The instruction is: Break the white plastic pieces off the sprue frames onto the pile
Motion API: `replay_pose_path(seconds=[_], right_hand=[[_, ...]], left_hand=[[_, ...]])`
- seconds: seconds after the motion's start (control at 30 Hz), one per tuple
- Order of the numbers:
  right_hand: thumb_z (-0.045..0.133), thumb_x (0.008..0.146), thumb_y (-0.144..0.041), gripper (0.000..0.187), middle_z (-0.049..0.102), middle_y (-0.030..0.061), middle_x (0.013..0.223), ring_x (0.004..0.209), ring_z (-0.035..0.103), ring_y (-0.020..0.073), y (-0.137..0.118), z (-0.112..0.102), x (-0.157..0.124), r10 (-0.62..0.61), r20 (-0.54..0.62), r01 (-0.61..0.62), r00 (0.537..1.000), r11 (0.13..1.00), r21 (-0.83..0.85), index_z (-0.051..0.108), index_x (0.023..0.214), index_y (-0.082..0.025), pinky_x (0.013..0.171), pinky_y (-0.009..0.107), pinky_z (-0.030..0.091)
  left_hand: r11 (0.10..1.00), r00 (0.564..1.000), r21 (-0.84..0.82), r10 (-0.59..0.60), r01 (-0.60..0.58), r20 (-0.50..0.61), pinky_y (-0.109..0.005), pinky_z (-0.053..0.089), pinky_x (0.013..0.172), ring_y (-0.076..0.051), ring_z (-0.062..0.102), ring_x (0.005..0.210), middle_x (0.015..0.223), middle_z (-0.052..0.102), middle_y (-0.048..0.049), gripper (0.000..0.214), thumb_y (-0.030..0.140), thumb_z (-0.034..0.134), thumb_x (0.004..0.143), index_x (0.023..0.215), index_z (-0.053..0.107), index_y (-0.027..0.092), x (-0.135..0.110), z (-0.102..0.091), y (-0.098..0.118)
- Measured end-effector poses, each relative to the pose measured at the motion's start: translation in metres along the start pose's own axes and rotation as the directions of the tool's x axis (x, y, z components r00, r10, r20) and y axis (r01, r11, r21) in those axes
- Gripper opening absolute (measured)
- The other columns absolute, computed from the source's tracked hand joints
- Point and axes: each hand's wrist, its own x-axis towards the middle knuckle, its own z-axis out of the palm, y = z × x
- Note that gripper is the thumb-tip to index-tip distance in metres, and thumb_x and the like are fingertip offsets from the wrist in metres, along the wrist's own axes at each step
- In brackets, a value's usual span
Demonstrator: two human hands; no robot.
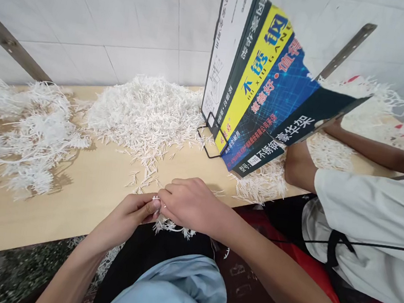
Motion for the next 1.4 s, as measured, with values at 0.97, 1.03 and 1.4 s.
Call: replay_pose_path(seconds=[0.97, 1.03, 1.4], right_hand=[[0.063, 0.096, -0.029, 0.02, 0.071, 0.0034, 0.076, 0.072, 0.06, 0.0173, -0.017, 0.019, -0.005, -0.012, 0.094, 0.009, 0.996, 0.999, 0.033, 0.067, 0.081, -0.018, 0.06, 0.033, 0.024], [0.062, 0.095, -0.027, 0.022, 0.07, 0.0026, 0.073, 0.069, 0.058, 0.0161, -0.018, 0.019, -0.007, 0.006, 0.065, -0.011, 0.998, 0.997, 0.07, 0.065, 0.076, -0.018, 0.06, 0.033, 0.023], [0.057, 0.09, -0.017, 0.022, 0.057, -0.0008, 0.062, 0.059, 0.048, 0.0142, -0.048, 0.031, -0.02, 0.079, -0.281, -0.029, 0.956, 0.983, 0.179, 0.055, 0.069, -0.02, 0.058, 0.032, 0.028]], left_hand=[[0.75, 0.989, 0.646, -0.077, 0.14, -0.125, -0.033, 0.022, 0.062, -0.017, 0.043, 0.059, 0.067, 0.056, -0.0025, 0.03, 0.027, 0.036, 0.101, 0.072, 0.042, 0.022, -0.036, 0.022, 0.01], [0.817, 0.993, 0.566, -0.071, 0.11, -0.091, -0.032, 0.023, 0.062, -0.016, 0.041, 0.058, 0.065, 0.051, 0.0002, 0.033, 0.031, 0.036, 0.103, 0.072, 0.04, 0.022, -0.037, 0.02, 0.008], [0.811, 0.99, 0.579, -0.005, 0.086, -0.14, -0.032, 0.021, 0.057, -0.014, 0.037, 0.054, 0.06, 0.048, -0.0002, 0.033, 0.029, 0.038, 0.1, 0.068, 0.034, 0.022, -0.063, 0.031, 0.004]])
